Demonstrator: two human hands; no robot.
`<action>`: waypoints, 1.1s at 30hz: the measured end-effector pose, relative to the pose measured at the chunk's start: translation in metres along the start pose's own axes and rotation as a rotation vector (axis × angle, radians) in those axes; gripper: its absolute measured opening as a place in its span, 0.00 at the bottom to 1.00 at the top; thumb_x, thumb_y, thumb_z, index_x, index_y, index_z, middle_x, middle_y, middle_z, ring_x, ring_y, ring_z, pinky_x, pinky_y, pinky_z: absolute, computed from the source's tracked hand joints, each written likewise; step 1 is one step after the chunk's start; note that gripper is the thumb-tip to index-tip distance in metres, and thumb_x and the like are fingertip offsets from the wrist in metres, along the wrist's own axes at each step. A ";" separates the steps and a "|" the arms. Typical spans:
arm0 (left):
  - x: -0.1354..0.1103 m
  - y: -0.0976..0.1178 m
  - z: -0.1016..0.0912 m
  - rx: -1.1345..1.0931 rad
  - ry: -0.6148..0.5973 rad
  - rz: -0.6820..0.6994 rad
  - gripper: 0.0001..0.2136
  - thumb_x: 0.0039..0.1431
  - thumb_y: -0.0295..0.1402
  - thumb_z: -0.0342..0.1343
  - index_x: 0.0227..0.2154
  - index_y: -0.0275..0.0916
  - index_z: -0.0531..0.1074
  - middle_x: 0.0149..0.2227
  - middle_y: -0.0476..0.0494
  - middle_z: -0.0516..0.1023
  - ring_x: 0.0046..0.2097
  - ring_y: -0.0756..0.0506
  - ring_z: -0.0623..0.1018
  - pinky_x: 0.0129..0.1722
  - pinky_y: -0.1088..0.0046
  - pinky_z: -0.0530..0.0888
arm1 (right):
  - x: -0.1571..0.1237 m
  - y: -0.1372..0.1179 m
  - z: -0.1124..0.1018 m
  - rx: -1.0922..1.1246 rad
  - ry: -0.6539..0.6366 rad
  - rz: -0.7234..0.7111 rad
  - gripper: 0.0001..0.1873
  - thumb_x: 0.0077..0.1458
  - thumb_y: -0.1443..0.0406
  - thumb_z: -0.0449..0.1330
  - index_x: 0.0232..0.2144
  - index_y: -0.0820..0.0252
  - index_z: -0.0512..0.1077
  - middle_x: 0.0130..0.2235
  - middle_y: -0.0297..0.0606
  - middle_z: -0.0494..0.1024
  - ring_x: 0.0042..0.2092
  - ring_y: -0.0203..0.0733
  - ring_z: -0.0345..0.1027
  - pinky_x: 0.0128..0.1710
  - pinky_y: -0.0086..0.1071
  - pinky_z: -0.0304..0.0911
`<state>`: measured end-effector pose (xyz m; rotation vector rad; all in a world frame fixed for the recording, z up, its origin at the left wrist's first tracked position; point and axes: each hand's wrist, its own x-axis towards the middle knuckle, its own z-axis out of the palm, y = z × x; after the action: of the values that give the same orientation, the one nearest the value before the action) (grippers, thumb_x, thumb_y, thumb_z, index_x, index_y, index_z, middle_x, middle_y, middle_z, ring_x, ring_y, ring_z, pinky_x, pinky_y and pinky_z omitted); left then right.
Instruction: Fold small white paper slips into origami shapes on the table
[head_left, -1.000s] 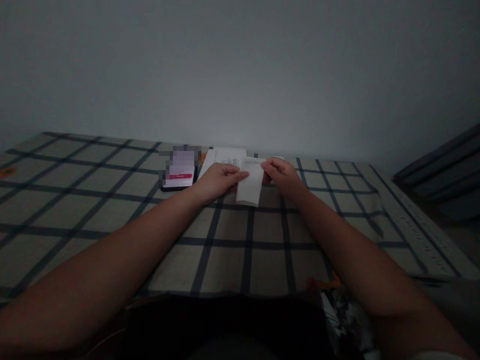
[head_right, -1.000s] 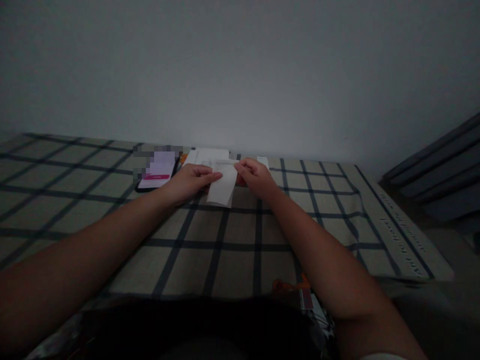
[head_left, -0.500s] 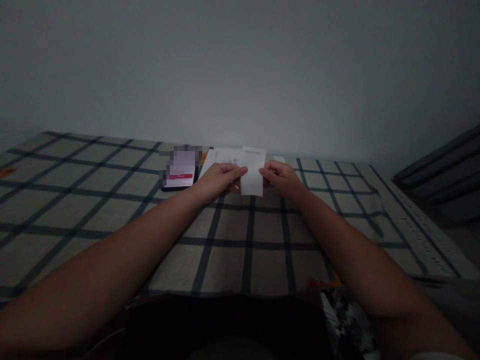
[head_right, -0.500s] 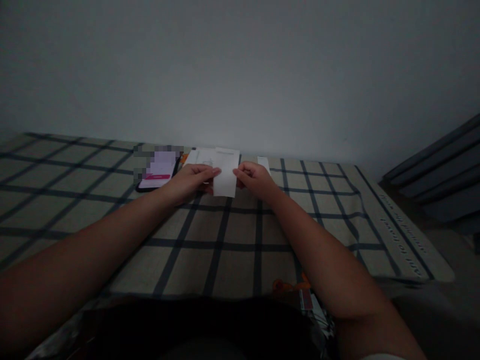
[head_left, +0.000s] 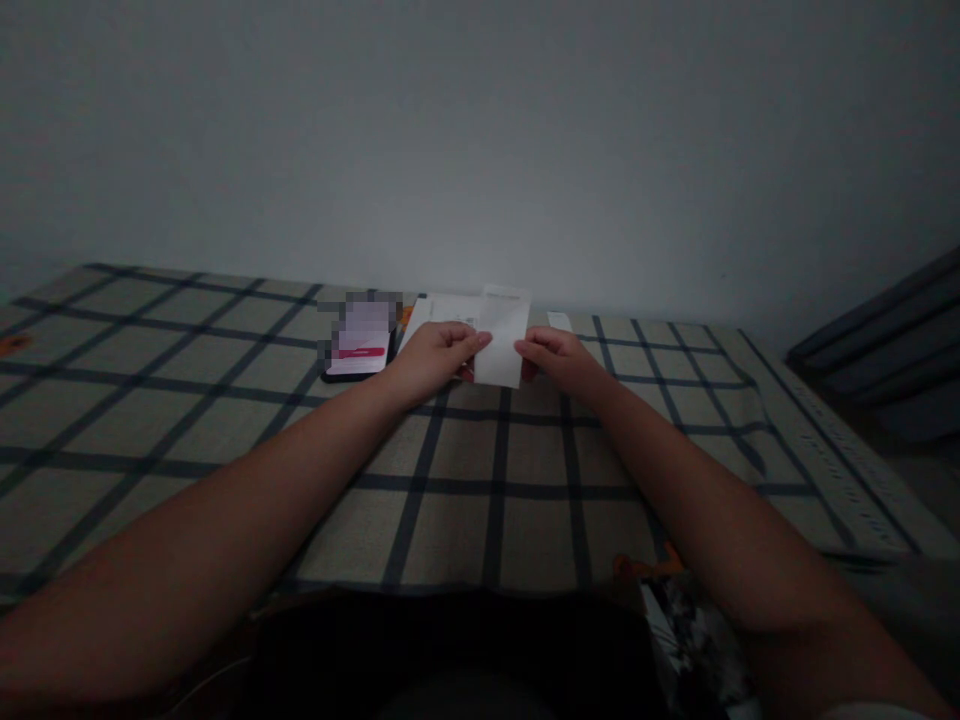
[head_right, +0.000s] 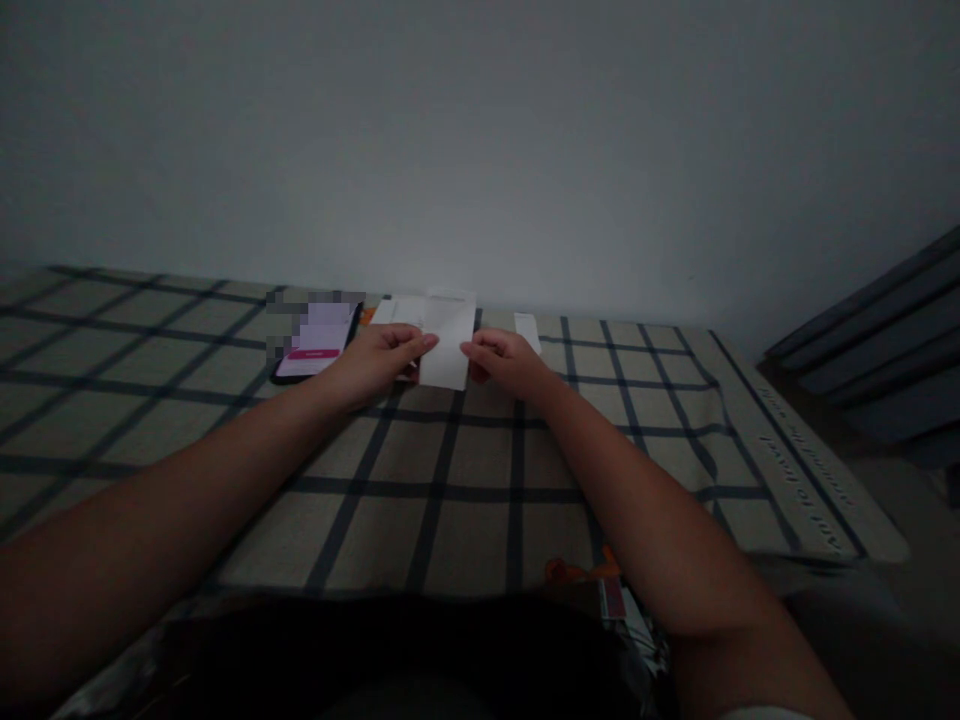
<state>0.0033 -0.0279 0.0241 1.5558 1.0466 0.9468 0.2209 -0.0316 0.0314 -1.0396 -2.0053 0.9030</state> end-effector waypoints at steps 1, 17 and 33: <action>0.000 0.000 0.000 -0.015 -0.001 -0.004 0.19 0.54 0.49 0.61 0.25 0.36 0.72 0.24 0.48 0.74 0.25 0.52 0.73 0.27 0.77 0.71 | 0.000 0.000 0.000 -0.022 -0.011 -0.004 0.21 0.60 0.52 0.55 0.23 0.61 0.68 0.24 0.33 0.72 0.28 0.33 0.63 0.30 0.29 0.58; 0.001 -0.002 0.000 -0.019 -0.094 -0.029 0.14 0.53 0.44 0.63 0.27 0.37 0.74 0.24 0.48 0.74 0.25 0.53 0.72 0.25 0.78 0.72 | 0.000 -0.001 0.000 -0.097 0.046 -0.029 0.19 0.60 0.55 0.55 0.22 0.60 0.66 0.23 0.32 0.70 0.26 0.32 0.58 0.28 0.29 0.55; 0.004 -0.008 0.000 0.000 -0.127 -0.025 0.14 0.51 0.43 0.64 0.31 0.36 0.75 0.29 0.45 0.78 0.27 0.51 0.75 0.28 0.75 0.74 | -0.001 -0.002 0.000 0.003 0.037 -0.004 0.20 0.59 0.52 0.56 0.22 0.60 0.67 0.23 0.33 0.71 0.27 0.33 0.62 0.30 0.29 0.58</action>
<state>0.0037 -0.0229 0.0162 1.5779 0.9745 0.8202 0.2205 -0.0332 0.0331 -1.0426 -1.9740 0.8781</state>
